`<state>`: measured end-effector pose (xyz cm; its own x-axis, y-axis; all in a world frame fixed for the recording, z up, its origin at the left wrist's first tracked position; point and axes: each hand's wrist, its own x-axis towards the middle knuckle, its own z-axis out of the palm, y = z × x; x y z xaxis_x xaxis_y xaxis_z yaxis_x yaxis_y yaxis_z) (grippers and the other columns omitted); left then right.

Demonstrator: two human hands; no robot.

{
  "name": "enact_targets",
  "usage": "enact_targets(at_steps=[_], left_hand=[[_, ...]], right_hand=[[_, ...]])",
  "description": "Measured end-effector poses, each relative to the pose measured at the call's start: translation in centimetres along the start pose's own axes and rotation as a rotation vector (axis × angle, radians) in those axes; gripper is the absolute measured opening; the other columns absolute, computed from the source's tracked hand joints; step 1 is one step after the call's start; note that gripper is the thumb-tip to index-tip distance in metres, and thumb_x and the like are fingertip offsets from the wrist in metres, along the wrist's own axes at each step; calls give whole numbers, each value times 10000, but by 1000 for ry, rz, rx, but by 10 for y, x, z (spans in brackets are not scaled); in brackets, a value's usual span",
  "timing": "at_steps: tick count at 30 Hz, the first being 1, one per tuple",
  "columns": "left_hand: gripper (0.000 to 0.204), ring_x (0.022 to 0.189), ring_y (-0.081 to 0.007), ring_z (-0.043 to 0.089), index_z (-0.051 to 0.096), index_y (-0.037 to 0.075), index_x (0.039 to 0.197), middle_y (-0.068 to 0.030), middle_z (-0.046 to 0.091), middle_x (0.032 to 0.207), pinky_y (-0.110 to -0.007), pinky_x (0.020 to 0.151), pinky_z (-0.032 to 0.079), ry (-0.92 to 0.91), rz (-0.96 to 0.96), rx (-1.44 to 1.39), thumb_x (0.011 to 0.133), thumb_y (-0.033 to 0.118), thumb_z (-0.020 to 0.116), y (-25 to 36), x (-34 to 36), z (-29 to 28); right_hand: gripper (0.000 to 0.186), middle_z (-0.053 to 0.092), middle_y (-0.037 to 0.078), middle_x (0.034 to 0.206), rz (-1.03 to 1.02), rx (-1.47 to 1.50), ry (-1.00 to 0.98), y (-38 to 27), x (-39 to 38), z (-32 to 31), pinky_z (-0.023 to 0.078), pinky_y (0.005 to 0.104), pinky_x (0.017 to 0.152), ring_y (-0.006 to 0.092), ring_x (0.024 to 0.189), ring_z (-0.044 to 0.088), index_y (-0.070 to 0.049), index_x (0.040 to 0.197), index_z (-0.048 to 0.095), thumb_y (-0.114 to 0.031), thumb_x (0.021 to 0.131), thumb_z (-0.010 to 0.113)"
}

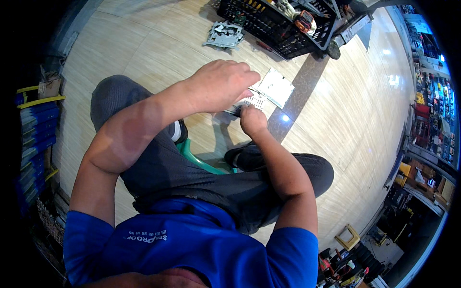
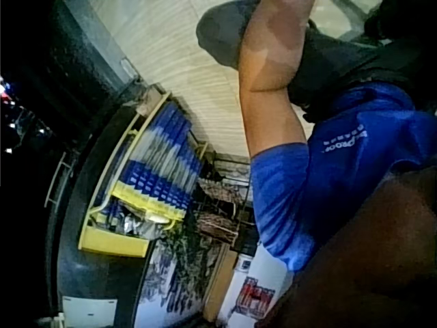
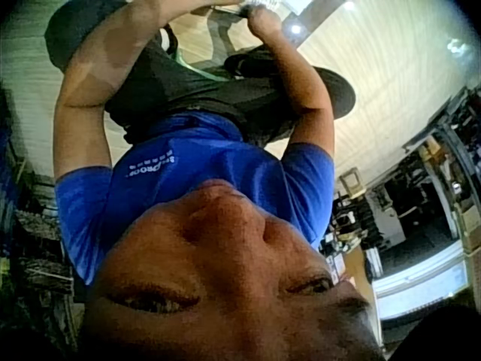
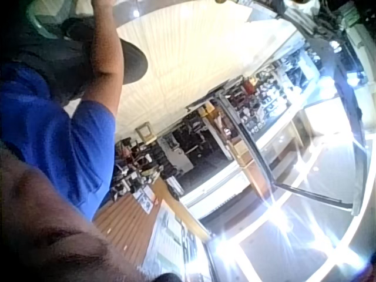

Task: The person handles a car stereo unit and its internal electronic components while sitting on the floor, using their hands to manipulate the device.

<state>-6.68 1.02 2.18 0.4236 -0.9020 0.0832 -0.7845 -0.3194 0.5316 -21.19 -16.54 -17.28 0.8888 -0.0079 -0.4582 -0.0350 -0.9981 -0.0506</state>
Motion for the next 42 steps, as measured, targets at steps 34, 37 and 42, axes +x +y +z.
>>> enact_targets(at_steps=[34, 37, 42], left_hand=[[213, 964, -344, 668, 633, 71, 1033, -139, 666, 964, -462, 839, 534, -38, 21, 47, 881, 213, 681, -1, 1, 10], [213, 967, -346, 668, 633, 70, 1035, -141, 667, 967, -464, 842, 534, -42, 23, 50, 884, 214, 678, -1, 2, 10], [215, 973, -345, 670, 633, 63, 1043, -144, 669, 975, -459, 847, 535, -73, 12, 57, 882, 198, 682, 1, 1, 7]], right_hand=[[222, 686, 204, 980, 16, -27, -47, -7, -4, -13, 590, 441, 718, 345, 835, 720, -27, 1014, 644, -146, 952, 466], [230, 687, 202, 983, 1, -21, -16, -5, -5, -10, 590, 439, 713, 344, 827, 719, -24, 1017, 644, -148, 961, 458], [241, 691, 195, 981, 15, -25, -58, -7, -4, -14, 591, 432, 708, 335, 825, 721, -23, 1016, 645, -155, 969, 450]])
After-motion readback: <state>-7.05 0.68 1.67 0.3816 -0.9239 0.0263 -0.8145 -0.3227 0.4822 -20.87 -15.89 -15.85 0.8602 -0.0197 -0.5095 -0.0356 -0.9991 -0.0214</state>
